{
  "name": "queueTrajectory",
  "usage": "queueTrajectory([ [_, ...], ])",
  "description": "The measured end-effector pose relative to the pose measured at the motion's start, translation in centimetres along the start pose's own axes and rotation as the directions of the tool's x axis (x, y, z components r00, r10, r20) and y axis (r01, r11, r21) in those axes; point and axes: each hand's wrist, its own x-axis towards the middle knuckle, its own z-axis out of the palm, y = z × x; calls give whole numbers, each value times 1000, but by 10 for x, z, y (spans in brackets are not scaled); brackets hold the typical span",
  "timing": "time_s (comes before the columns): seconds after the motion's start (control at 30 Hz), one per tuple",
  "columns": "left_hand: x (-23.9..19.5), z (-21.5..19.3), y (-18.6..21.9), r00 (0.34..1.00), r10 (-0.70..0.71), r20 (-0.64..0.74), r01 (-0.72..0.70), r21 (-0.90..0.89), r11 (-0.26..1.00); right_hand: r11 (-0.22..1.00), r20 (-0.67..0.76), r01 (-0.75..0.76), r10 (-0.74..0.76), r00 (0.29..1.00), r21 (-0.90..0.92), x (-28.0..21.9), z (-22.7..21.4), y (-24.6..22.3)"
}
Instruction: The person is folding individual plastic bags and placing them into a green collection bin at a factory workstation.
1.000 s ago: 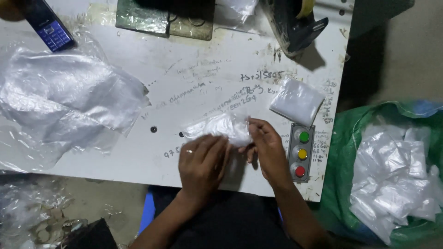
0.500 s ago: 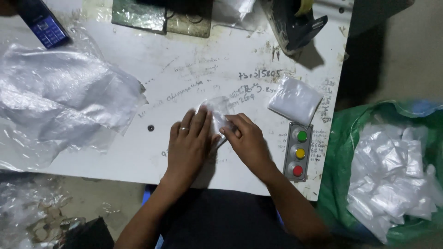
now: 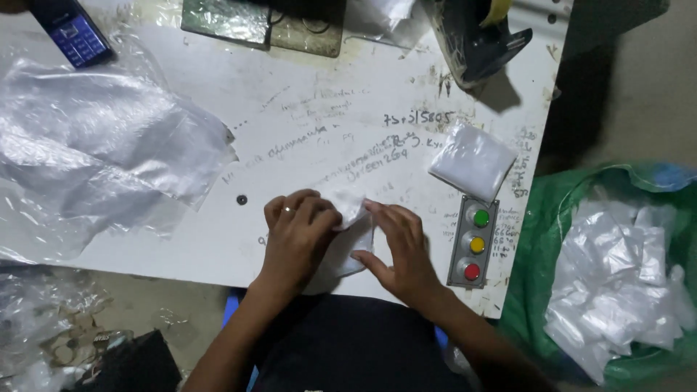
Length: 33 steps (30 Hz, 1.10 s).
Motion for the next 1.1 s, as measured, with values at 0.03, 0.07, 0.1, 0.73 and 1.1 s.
queueTrajectory([
  [0.03,-7,1,0,999,27,39,-25,-32,999,997,73,-67,69,995,-27,2,-2,3],
  [0.07,-15,1,0,995,54,78,-49,-66,997,990,144,-131,139,980,-59,3,-4,6],
  [0.1,-13,-8,0,994,66,85,-60,-75,995,987,136,-145,152,979,-64,5,-5,9],
  [0.73,-14,-13,-6,984,-7,175,30,-128,991,996,167,16,-1,986,-88,11,9,13],
  [1.1,-32,-15,0,968,-155,198,162,-19,987,977,318,121,-61,946,-174,32,0,10],
])
